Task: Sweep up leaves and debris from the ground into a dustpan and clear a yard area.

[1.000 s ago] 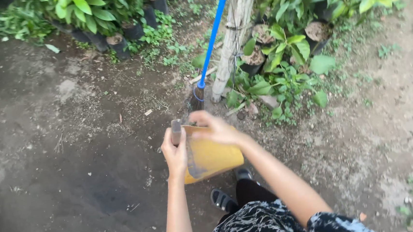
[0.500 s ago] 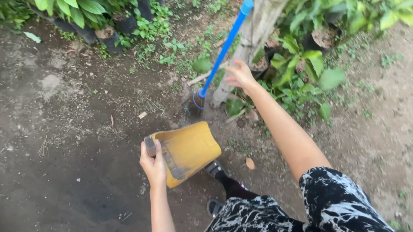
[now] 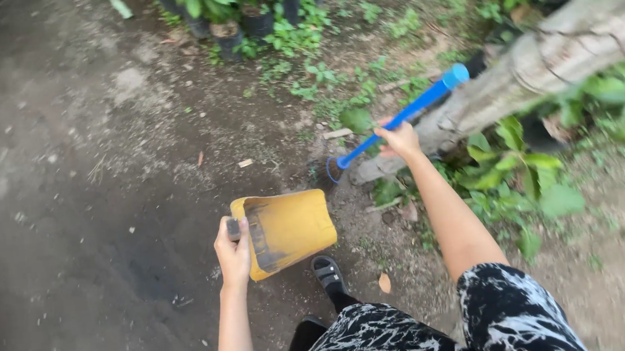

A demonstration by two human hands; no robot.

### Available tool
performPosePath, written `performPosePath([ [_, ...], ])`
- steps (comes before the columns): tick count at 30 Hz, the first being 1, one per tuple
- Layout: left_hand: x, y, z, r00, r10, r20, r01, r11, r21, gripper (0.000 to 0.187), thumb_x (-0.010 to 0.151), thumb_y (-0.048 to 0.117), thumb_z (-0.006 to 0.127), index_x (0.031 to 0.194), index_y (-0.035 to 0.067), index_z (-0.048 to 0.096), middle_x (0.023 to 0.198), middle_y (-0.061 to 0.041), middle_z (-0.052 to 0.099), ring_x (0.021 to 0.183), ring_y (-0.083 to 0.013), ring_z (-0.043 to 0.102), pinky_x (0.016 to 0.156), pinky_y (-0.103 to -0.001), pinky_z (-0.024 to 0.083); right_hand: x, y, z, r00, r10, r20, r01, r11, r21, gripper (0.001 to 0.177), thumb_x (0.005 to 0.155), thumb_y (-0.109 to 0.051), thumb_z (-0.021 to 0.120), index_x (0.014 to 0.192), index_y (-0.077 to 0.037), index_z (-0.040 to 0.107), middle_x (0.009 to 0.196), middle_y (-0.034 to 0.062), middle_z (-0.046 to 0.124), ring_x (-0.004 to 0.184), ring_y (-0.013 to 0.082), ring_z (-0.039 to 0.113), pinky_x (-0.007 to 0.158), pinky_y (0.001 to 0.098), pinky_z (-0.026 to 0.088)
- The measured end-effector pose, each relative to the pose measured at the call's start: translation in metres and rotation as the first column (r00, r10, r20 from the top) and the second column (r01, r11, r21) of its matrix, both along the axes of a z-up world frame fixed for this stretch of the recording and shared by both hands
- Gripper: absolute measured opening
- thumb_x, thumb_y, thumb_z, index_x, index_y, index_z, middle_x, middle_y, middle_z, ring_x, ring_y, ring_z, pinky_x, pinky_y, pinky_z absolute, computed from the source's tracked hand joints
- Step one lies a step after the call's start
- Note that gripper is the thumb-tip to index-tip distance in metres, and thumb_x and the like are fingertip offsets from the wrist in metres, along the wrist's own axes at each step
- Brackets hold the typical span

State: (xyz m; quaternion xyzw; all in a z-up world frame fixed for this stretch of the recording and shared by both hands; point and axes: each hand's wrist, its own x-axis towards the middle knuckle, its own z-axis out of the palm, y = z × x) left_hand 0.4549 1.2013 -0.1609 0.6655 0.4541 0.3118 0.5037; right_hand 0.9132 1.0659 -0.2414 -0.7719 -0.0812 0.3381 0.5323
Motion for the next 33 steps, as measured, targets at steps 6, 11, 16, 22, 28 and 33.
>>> performPosePath([
  [6,-0.041,0.009,0.031,0.983,0.171,0.073,-0.175,0.983,0.06,0.02,0.104,0.024,0.062,0.098,0.005,0.061,0.083,0.001,0.062,0.078,-0.0059,0.054,0.07,-0.027,0.049,-0.031,0.063,-0.064,0.967,0.253,-0.021,-0.248,0.96,0.131,0.039,0.095,-0.04,0.072,0.094,-0.002,0.069,0.087,0.0066,0.07,0.066,0.0206,0.073,0.057,0.0338,0.064],
  [11,-0.084,0.02,0.072,0.934,0.331,0.131,-0.349,0.925,0.149,0.019,0.1,0.023,0.061,0.107,0.005,0.062,0.088,0.002,0.066,0.081,-0.0058,0.058,0.072,-0.027,0.05,-0.114,0.159,-0.006,0.88,0.447,0.162,-0.467,0.877,0.114,0.049,0.097,-0.043,0.072,0.085,0.004,0.068,0.08,0.0114,0.068,0.069,0.0241,0.074,0.057,0.033,0.064],
  [16,-0.156,0.047,0.063,0.858,0.51,0.068,-0.513,0.837,0.191,0.022,0.102,0.025,0.063,0.099,0.004,0.059,0.077,0.0,0.056,0.073,-0.0085,0.049,0.065,-0.029,0.045,-0.199,0.245,0.052,0.668,0.702,0.249,-0.724,0.69,-0.005,0.053,0.098,-0.04,0.072,0.08,0.009,0.067,0.073,0.0107,0.067,0.068,0.0248,0.076,0.056,0.0333,0.062],
  [22,-0.24,0.102,0.066,0.735,0.666,0.127,-0.676,0.706,0.211,0.026,0.104,0.026,0.062,0.091,0.005,0.054,0.073,0.001,0.051,0.071,-0.0088,0.045,0.064,-0.03,0.043,-0.297,0.362,0.085,0.426,0.878,0.218,-0.895,0.444,-0.036,0.039,0.092,-0.035,0.074,0.087,0.004,0.072,0.075,0.0082,0.068,0.069,0.0219,0.076,0.059,0.0321,0.062],
  [28,-0.324,0.196,0.066,0.647,0.75,0.135,-0.758,0.614,0.22,0.026,0.103,0.024,0.063,0.09,0.004,0.053,0.073,-0.001,0.046,0.07,-0.0112,0.041,0.063,-0.032,0.04,-0.386,0.495,0.092,0.241,0.961,0.134,-0.969,0.245,-0.013,0.038,0.09,-0.035,0.076,0.092,0.002,0.074,0.084,0.0091,0.071,0.074,0.0204,0.076,0.062,0.0309,0.066],
  [33,-0.371,0.266,0.088,0.655,0.746,0.125,-0.749,0.617,0.24,0.023,0.101,0.022,0.063,0.09,0.005,0.053,0.072,0.0,0.046,0.07,-0.0113,0.041,0.063,-0.032,0.041,-0.444,0.578,0.138,0.178,0.98,0.09,-0.978,0.186,-0.098,0.036,0.089,-0.034,0.074,0.107,-0.003,0.073,0.093,0.0103,0.074,0.079,0.0251,0.078,0.065,0.0338,0.064],
])
